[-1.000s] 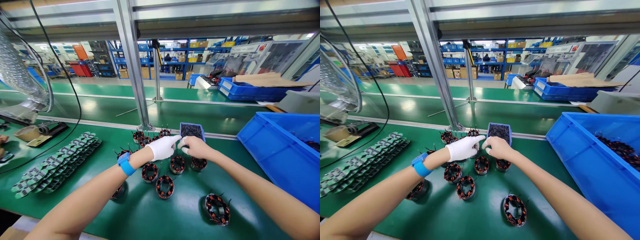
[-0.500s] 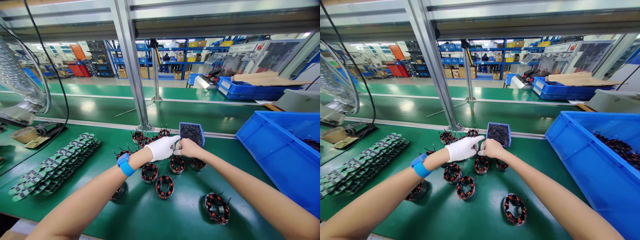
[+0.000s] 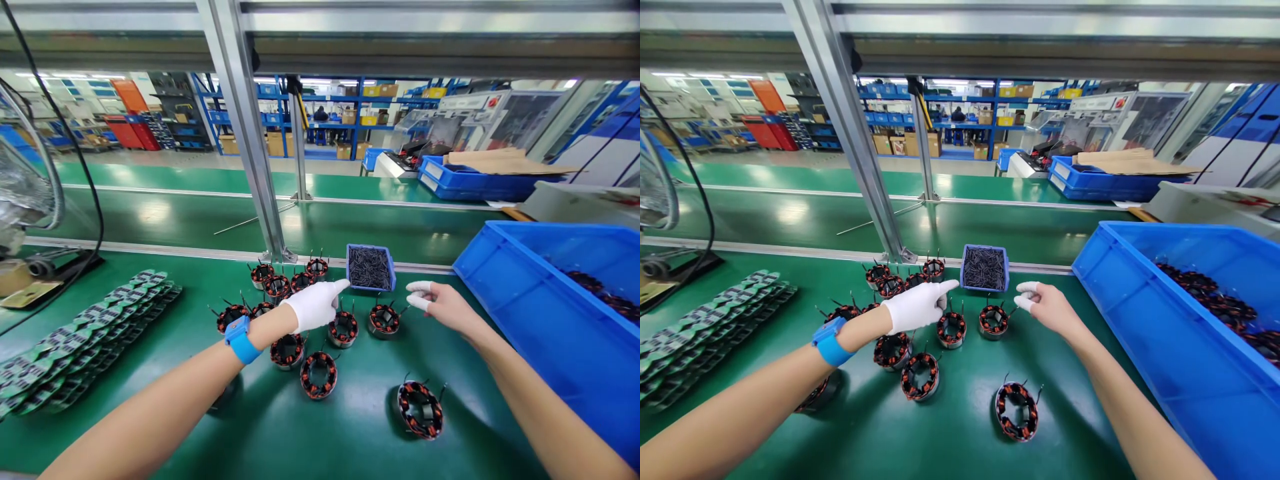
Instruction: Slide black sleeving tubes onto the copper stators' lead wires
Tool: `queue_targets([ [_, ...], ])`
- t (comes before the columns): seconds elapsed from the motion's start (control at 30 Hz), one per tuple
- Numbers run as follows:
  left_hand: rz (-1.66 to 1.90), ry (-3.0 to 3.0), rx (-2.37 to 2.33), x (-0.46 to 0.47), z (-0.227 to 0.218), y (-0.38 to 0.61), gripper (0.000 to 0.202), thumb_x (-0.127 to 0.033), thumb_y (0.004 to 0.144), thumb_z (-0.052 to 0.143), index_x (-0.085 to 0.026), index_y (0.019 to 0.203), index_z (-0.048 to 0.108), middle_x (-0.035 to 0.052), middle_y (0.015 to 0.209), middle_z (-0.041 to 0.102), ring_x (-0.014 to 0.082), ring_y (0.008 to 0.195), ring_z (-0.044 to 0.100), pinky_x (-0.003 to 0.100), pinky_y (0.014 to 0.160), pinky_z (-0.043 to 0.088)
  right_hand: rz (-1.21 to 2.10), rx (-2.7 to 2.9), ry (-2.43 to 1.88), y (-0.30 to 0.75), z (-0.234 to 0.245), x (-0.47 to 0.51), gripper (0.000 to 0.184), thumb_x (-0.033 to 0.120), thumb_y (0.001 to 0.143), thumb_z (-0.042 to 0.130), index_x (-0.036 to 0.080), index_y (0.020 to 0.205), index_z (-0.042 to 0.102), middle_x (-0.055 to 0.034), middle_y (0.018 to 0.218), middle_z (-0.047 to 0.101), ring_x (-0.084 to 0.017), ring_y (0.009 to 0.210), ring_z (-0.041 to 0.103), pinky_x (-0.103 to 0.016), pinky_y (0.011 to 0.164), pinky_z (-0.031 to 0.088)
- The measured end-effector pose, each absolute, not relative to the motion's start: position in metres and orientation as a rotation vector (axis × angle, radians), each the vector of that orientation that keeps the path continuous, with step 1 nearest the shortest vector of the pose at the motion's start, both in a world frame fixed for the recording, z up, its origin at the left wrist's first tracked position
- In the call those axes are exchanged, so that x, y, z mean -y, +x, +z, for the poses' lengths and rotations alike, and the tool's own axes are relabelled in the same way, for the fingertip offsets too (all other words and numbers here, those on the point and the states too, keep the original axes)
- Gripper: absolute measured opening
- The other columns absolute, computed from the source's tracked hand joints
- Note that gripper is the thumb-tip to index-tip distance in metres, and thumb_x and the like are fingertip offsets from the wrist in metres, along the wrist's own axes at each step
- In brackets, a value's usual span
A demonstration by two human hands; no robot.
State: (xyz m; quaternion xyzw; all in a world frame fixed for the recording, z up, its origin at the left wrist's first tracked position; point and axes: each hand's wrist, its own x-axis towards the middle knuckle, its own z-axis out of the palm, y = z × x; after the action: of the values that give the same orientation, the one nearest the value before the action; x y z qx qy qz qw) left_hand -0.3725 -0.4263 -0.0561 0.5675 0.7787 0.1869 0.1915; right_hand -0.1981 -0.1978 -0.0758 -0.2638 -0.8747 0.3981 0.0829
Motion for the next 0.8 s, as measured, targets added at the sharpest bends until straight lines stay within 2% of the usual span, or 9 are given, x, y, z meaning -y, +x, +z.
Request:
queue_targets([
  [0.07,0.544,1.550,-2.177,0.428,-0.062,-0.376,0.074,-0.008,0.060,0.047,-0.014,0.131,0.030,-0.0003,0.078,0.063,0.0151,0.070,0.057,0.023,0.067,0.045,1.517,2.454,-0.889,-0.190,-0.090,0.201,0.041,0.033,0.068,0.061,0.013,0.104,0.057,-0.0082,0.084,0.062,-0.016,0.066,0.057,-0.024,0.051,0.048],
  [0.17,0.582,1.484,-2.169,0.432,-0.066,-0.379,0.072,-0.010,0.060,0.050,-0.012,0.130,0.032,-0.0003,0.080,0.064,0.0135,0.071,0.058,0.021,0.067,0.046,1.824,2.229,-0.940,-0.189,-0.105,0.209,0.037,0.033,0.061,0.067,0.014,0.093,0.060,-0.0066,0.081,0.060,-0.014,0.064,0.056,-0.023,0.051,0.049],
  [0.33,0.674,1.412,-2.231,0.448,-0.045,-0.385,0.063,-0.010,0.065,0.049,-0.016,0.126,0.037,-0.0013,0.083,0.063,0.0121,0.070,0.057,0.021,0.067,0.046,1.845,2.200,-0.893,-0.198,-0.119,0.216,0.027,0.038,0.057,0.068,0.015,0.068,0.059,-0.0005,0.061,0.056,-0.009,0.051,0.049,-0.019,0.043,0.041],
  [0.5,0.891,1.325,-2.355,0.483,-0.011,-0.391,0.056,-0.014,0.069,0.048,-0.021,0.123,0.040,-0.0028,0.081,0.060,0.0107,0.065,0.055,0.022,0.065,0.046,1.851,2.303,-0.855,-0.198,-0.122,0.214,0.028,0.040,0.057,0.068,0.014,0.058,0.057,0.0014,0.049,0.051,-0.008,0.043,0.044,-0.018,0.038,0.034],
  [0.6,1.100,1.208,-2.410,0.505,0.001,-0.393,0.054,-0.016,0.068,0.051,-0.019,0.122,0.042,-0.0019,0.080,0.060,0.0114,0.065,0.054,0.024,0.066,0.046,1.693,2.379,-0.872,-0.200,-0.110,0.196,0.026,0.037,0.057,0.067,0.014,0.067,0.063,-0.0015,0.054,0.057,-0.011,0.046,0.048,-0.021,0.041,0.038],
  [0.7,1.290,1.126,-2.425,0.522,0.002,-0.383,0.054,-0.015,0.067,0.050,-0.018,0.121,0.043,-0.0010,0.081,0.060,0.0119,0.066,0.054,0.024,0.065,0.046,1.261,2.427,-0.851,-0.218,-0.087,0.172,0.032,0.034,0.064,0.064,0.017,0.091,0.064,-0.0037,0.066,0.063,-0.015,0.050,0.053,-0.027,0.050,0.044],
  [0.73,1.330,1.109,-2.441,0.527,0.000,-0.375,0.053,-0.014,0.067,0.049,-0.018,0.120,0.044,-0.0007,0.081,0.061,0.0118,0.066,0.054,0.024,0.065,0.047,1.124,2.472,-0.808,-0.228,-0.079,0.167,0.030,0.033,0.066,0.063,0.019,0.093,0.064,-0.0044,0.067,0.063,-0.016,0.052,0.055,-0.029,0.054,0.044],
  [0.8,1.356,1.095,-2.517,0.535,-0.005,-0.352,0.051,-0.010,0.067,0.046,-0.018,0.117,0.047,0.0003,0.082,0.062,0.0122,0.070,0.056,0.024,0.069,0.047,0.921,2.575,-0.681,-0.255,-0.061,0.170,0.017,0.026,0.067,0.067,0.023,0.084,0.066,-0.0066,0.068,0.064,-0.019,0.059,0.057,-0.031,0.060,0.044],
])
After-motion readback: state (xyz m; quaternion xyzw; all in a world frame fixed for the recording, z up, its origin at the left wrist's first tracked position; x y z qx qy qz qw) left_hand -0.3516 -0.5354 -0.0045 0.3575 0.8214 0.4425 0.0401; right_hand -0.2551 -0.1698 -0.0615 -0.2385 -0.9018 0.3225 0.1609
